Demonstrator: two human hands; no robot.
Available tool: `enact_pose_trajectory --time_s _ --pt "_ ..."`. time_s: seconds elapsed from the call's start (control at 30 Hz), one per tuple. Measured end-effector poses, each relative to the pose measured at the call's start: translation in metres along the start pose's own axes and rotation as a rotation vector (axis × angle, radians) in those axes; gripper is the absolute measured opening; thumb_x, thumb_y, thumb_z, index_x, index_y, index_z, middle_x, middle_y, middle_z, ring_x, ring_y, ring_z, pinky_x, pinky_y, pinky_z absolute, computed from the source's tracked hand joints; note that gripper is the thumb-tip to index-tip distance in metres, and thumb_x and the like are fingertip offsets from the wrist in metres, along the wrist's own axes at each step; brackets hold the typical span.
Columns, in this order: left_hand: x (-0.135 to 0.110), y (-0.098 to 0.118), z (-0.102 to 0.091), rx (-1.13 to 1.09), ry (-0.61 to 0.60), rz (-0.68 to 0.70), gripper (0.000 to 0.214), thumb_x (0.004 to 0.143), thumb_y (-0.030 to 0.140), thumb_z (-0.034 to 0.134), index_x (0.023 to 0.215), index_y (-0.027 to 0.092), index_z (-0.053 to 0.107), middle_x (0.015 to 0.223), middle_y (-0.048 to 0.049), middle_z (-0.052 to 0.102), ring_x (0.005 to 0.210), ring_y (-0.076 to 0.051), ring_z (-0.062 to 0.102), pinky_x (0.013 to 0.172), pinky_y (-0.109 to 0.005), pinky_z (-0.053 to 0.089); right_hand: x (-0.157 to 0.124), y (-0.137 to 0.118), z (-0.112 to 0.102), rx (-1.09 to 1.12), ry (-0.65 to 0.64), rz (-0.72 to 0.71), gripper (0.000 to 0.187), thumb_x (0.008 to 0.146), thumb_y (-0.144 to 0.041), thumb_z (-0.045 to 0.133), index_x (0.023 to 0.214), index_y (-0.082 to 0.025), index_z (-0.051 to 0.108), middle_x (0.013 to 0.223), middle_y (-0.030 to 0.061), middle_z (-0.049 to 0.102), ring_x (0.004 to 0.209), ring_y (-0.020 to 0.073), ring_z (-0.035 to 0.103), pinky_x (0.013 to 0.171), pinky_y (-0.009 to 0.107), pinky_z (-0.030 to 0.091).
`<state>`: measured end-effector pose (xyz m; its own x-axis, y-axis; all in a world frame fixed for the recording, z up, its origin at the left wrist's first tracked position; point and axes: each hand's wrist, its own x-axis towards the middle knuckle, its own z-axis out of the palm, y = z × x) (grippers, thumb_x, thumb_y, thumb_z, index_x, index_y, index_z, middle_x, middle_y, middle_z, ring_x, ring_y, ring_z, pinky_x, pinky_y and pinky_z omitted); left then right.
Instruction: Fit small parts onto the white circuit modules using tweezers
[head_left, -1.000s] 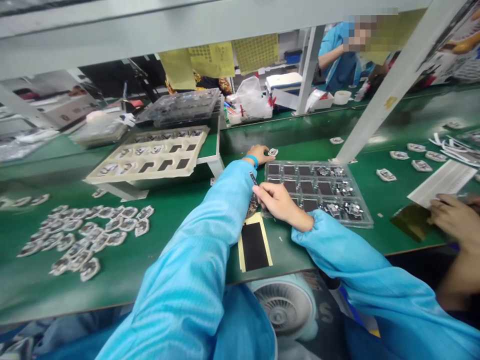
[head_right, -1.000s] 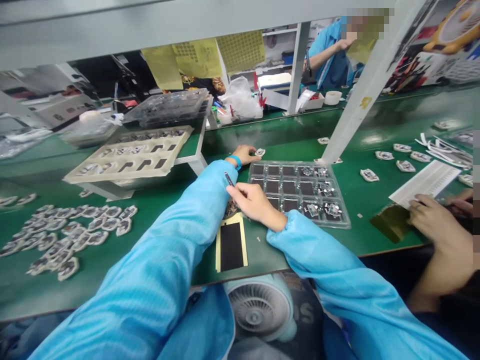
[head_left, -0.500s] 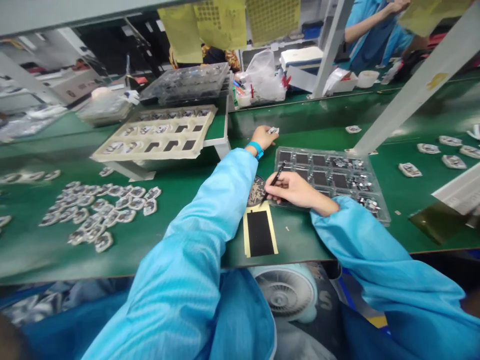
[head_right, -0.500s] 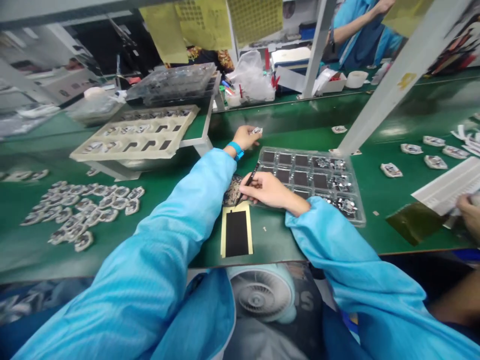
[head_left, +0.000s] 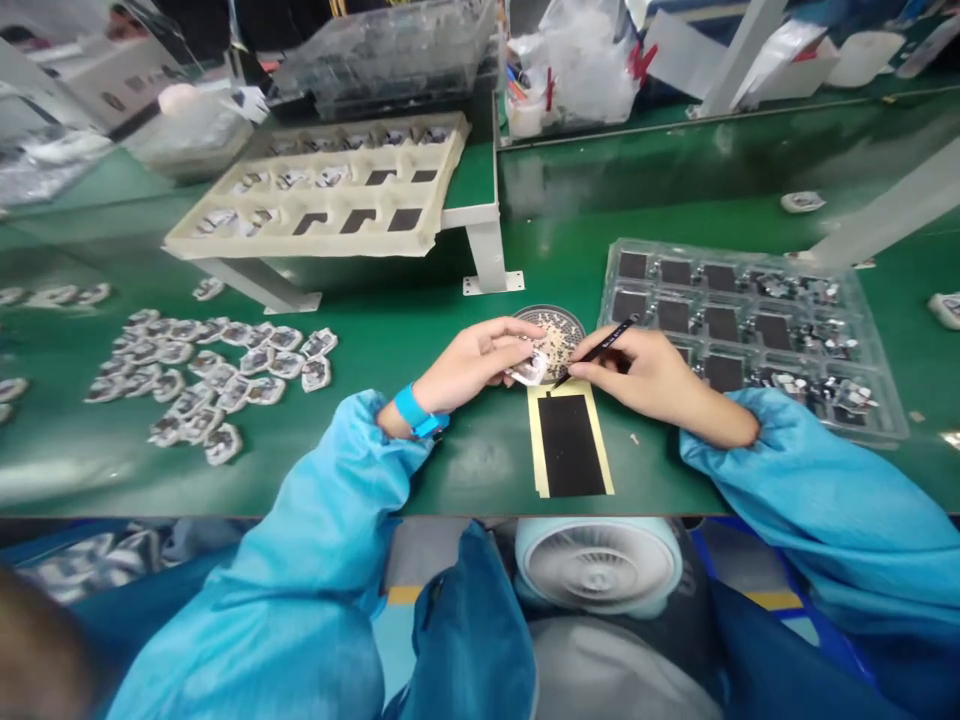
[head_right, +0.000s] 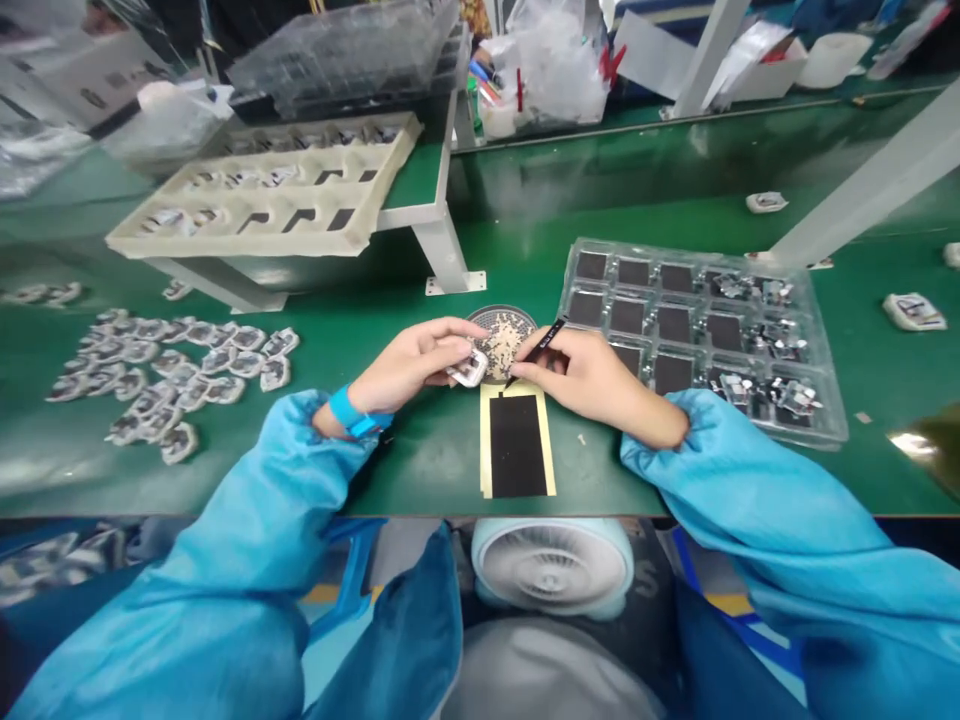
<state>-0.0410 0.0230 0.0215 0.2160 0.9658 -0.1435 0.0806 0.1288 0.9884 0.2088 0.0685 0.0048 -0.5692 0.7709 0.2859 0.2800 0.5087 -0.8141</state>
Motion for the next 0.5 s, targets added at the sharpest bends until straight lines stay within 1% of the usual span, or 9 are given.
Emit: enact_pose_trajectory --time_s 0.17,0.27,0.37,0.5 --pt "0.0010 -0.0021 0.0067 0.026 -0.122 0.064 0.016 0.084 0.032 0.077 0.097 0.021 0.075 0.091 -0.0056 0.076 0.083 -0.020 0.075 0.071 -0.031 0.062 -0.0018 -0.0005 0.0003 -0.034 -0.004 0.020 0.019 0.088 -0.039 0.077 0.095 -0.022 0.077 0.084 0.0013 0.073 0.062 0.0119 0.058 0.057 0.027 0.046" --pt "-0.0008 0.0008 0.0077 0.105 -0.142 0.102 0.012 0.086 0.027 0.075 0.096 0.022 0.079 0.097 -0.0053 0.078 0.093 -0.023 0.076 0.081 -0.036 0.064 -0.0024 -0.0009 0.0006 -0.044 -0.001 0.036 0.020 0.089 -0.041 0.077 0.094 -0.022 0.077 0.083 0.0018 0.073 0.062 0.0123 0.058 0.056 0.027 0.045" --pt "-0.0025 0.0044 0.0084 0.190 -0.116 0.134 0.011 0.086 0.021 0.073 0.094 0.023 0.081 0.099 -0.0039 0.079 0.094 -0.024 0.076 0.084 -0.036 0.064 -0.0026 -0.0008 0.0014 -0.050 -0.008 0.035 0.021 0.089 -0.042 0.076 0.095 -0.022 0.077 0.082 0.0018 0.072 0.062 0.0126 0.057 0.056 0.027 0.044" --pt "-0.0016 -0.0002 0.0096 0.160 -0.092 0.116 0.018 0.087 0.013 0.069 0.100 0.020 0.078 0.091 -0.0047 0.078 0.087 -0.022 0.077 0.079 -0.035 0.065 -0.0019 -0.0012 0.0033 -0.045 -0.005 0.033 0.019 0.089 -0.040 0.077 0.094 -0.022 0.077 0.082 0.0017 0.072 0.063 0.0124 0.057 0.056 0.027 0.044"
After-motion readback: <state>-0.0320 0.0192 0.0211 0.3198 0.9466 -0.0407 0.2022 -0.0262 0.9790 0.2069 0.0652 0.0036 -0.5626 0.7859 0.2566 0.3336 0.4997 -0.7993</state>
